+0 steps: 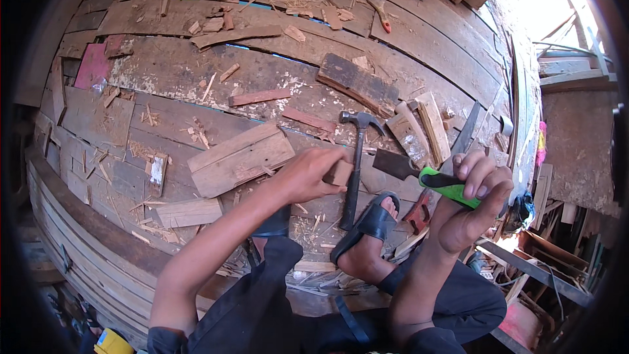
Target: Using a chisel and a hammer to carve or shape pieces of wood on a floor.
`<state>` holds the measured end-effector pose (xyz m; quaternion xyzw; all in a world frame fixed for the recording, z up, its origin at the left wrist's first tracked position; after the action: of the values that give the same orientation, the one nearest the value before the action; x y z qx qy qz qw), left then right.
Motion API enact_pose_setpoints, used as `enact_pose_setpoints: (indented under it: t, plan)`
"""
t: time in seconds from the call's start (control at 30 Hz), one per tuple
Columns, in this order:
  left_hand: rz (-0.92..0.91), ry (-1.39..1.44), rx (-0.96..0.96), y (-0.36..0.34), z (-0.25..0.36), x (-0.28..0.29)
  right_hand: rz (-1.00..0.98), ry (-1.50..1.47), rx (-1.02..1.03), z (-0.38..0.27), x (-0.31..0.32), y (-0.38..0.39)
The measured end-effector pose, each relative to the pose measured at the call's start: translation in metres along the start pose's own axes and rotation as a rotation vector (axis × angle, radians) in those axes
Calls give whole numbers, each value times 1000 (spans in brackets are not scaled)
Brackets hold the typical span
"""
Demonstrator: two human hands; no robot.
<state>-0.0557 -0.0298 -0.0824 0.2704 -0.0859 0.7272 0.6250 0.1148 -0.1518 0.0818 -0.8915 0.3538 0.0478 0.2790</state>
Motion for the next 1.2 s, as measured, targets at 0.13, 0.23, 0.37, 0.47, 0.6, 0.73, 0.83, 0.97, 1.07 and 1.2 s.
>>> enact_pose_setpoints:
  t: [0.13, 0.23, 0.37, 0.47, 0.6, 0.73, 0.83, 0.97, 1.07, 1.2]
  plan:
    - [427, -48, 122, 3, 0, -22, -35, -118, -79, -5, 6, 0]
    - [597, -124, 31, 3, 5, -30, 58, -96, -32, 0, -8, 1]
    - [506, -175, -54, 6, 3, -30, 82, -78, -5, -2, -11, -1]
    - [380, -148, -79, 5, -15, -26, 63, -124, -28, -4, -4, 0]
    - [397, -81, -21, 11, -13, -27, -11, -120, -41, -5, 2, 2]
    - [649, 25, 124, 20, -16, -39, -7, -135, -92, -3, -2, 8]
    - [753, 102, 140, 24, -15, -38, 23, -154, -139, 2, -3, 12]
    - [797, 228, 238, 29, -10, -32, 17, -204, -186, 4, -8, 14]
    - [712, 212, 285, 40, -9, -16, 41, -203, -184, 11, -6, 18]
    - [696, -125, 291, 55, -12, -5, 27, -215, -169, 42, -4, 28]
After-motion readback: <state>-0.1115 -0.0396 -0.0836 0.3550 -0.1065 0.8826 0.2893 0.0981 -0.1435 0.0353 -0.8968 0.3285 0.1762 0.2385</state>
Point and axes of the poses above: each hand's wrist, its own y-axis away from the middle knuckle, its own x-axis out of the back of the hand, z = x × y, the point moved 1 cm from there along -y, towards the middle knuckle, and after that the axes turned 12 degrees about -y, right-handed, at the moved point
